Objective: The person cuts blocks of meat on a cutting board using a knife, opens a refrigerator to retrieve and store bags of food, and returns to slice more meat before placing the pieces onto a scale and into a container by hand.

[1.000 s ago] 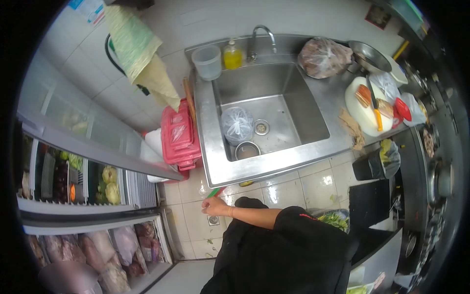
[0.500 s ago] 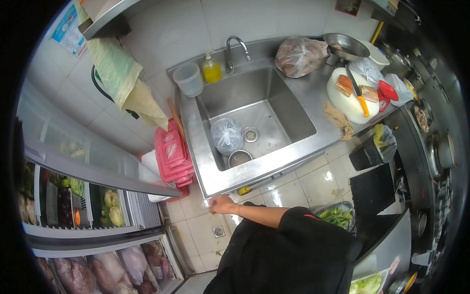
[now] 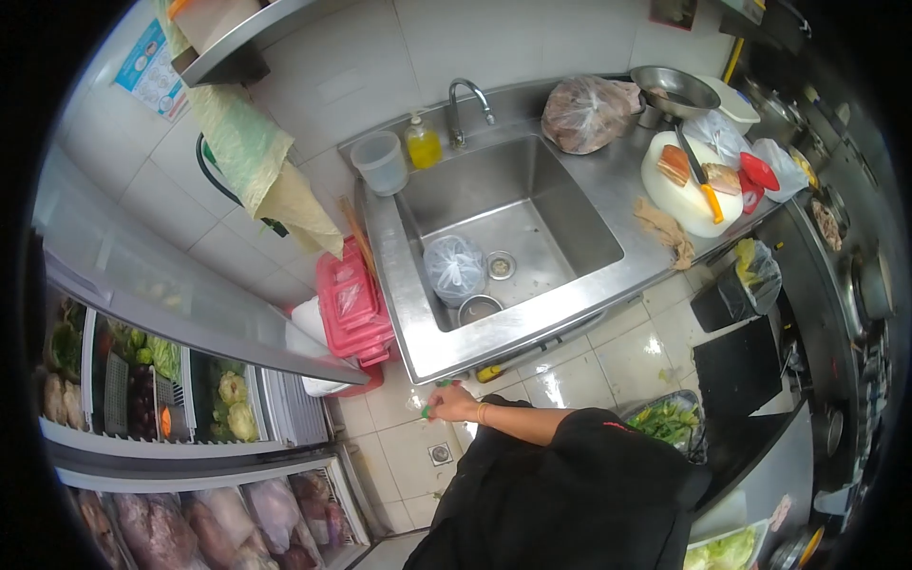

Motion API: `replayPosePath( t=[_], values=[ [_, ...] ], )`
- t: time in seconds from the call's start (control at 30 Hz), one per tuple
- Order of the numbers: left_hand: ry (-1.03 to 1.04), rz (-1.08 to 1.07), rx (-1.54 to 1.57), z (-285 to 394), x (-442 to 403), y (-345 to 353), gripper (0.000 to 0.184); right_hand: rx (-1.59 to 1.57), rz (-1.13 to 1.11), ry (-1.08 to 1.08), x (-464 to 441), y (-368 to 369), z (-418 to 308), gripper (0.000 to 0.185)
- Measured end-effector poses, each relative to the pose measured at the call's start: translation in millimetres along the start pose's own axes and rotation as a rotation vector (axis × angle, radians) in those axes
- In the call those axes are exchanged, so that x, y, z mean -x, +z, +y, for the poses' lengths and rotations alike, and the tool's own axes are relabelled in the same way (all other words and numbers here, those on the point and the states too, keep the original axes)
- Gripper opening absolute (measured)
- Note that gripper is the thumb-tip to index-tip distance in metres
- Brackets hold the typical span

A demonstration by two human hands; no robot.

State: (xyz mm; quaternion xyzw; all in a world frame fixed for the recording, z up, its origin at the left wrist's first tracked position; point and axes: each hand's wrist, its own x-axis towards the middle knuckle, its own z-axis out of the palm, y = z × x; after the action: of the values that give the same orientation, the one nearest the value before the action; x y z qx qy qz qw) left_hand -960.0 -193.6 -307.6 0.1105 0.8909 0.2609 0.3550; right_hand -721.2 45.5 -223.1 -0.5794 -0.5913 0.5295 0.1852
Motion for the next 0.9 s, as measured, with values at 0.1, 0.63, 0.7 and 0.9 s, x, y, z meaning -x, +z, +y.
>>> replayPosePath(
  t=[0.1, 0.63, 0.7, 0.9],
  values=[
    [-0.017, -0.016, 0.009, -9, 7, 2, 0.071, 0.018, 0.007, 0.003, 6, -7, -1, 0.031],
    [-0.037, -0.05, 0.09, -51, 47, 8, 0.063, -0.054, 0.091, 0.183, 75, -48, 50, 0.034],
    [-0.009, -0.023, 0.135, -50, 55, 5, 0.062, -0.035, 0.07, 0.093, 64, -56, 49, 0.035],
    [0.174, 0.157, 0.255, 2, 44, 6, 0.059, -0.061, 0.109, -0.096, 55, -120, 57, 0.031]
  ],
)
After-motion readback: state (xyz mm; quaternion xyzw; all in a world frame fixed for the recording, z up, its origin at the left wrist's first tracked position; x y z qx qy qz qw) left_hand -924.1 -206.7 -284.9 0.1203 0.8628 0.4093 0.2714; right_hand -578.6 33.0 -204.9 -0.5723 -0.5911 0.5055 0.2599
